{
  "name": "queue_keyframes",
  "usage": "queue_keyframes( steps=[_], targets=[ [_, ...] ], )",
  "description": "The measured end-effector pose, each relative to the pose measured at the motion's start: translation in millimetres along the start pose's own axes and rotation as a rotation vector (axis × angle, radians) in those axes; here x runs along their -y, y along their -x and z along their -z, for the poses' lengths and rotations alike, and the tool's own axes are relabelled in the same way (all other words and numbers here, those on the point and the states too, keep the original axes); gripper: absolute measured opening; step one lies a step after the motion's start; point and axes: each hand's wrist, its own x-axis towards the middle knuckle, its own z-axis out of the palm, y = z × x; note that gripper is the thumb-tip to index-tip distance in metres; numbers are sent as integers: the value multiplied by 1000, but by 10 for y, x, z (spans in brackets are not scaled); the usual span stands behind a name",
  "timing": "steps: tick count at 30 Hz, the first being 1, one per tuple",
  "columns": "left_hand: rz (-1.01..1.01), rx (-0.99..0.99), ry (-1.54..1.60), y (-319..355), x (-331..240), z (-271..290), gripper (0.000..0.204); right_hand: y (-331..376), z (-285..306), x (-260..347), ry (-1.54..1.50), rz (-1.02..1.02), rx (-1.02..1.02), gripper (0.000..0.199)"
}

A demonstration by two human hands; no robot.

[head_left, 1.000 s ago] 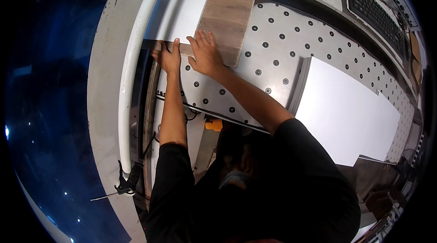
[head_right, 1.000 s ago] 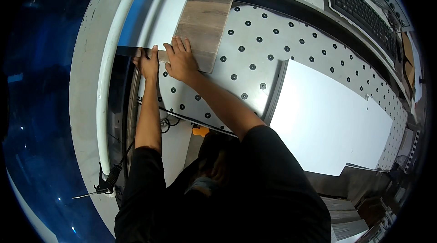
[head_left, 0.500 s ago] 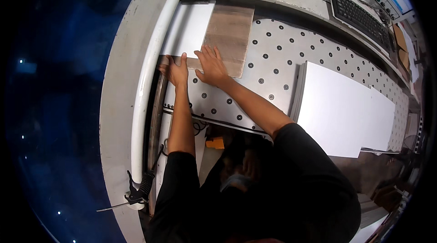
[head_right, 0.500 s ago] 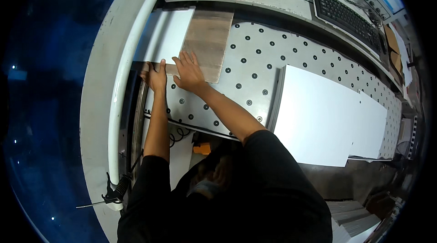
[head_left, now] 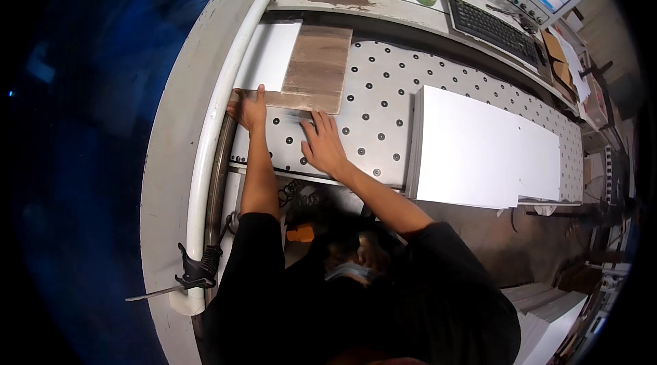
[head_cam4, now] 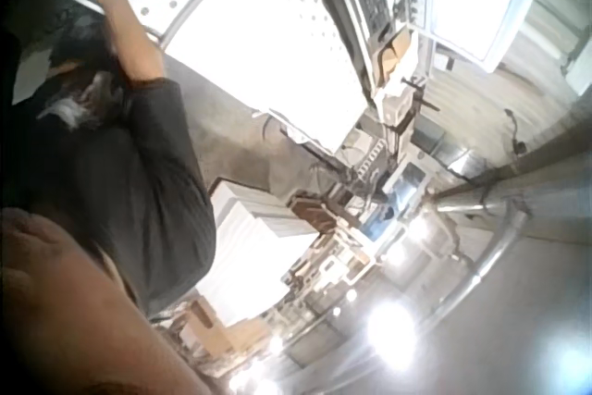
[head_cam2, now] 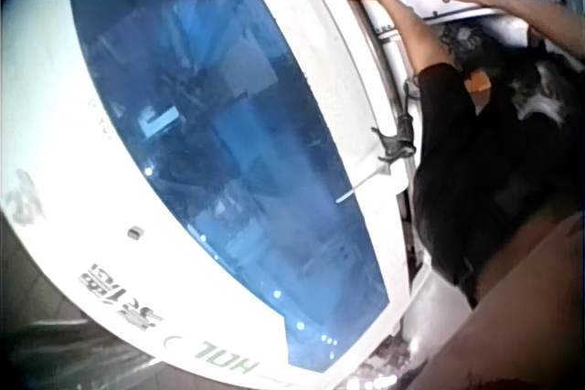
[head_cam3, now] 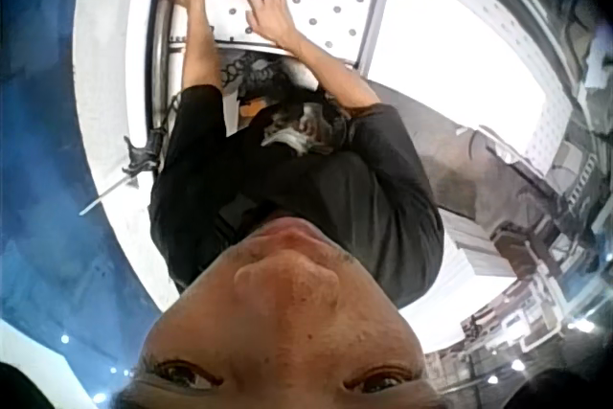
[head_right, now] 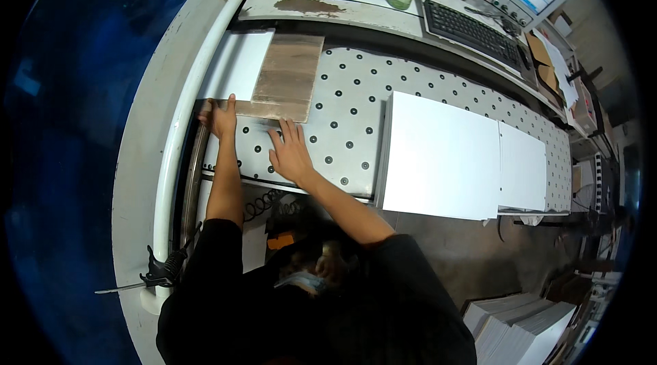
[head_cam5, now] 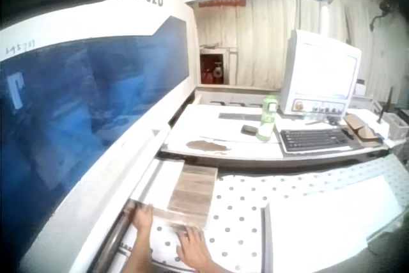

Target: The person places white rectangular panels onto a perforated metal workbench, aligns them, and uses a handheld tool to secure them. They repeatedly retrieve panels from a nearby stack, place them on the bench, and perform the securing action.

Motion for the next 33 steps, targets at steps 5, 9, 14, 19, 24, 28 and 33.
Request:
queue_keyframes(
  steps=[5, 9, 14, 19, 24, 28, 33],
  targets=[
    [-32, 32, 50, 128, -107, 197, 90, 423, 154, -4, 65, -75, -23, 51],
    [-324, -51, -111, 682, 63, 327, 78, 465, 166, 8, 83, -72, -37, 51],
    [-532, 92, 7, 1677, 284, 778, 68, 460, 135, -56, 61, -69, -47, 51],
    [-399, 279, 360, 2505, 461, 1410, 64, 464, 107, -76, 81, -46, -4, 54],
    [-624, -258, 291, 3206, 307, 2599, 60, 544, 57, -153, 102, -46, 33, 60],
    [-471, -979, 255, 3261, 330, 3174, 87, 541, 173, -53, 109, -88, 183, 67],
    [75, -830, -77, 2824, 181, 3413, 85, 555, 635, 86, -169, -42, 515, 51]
  ],
)
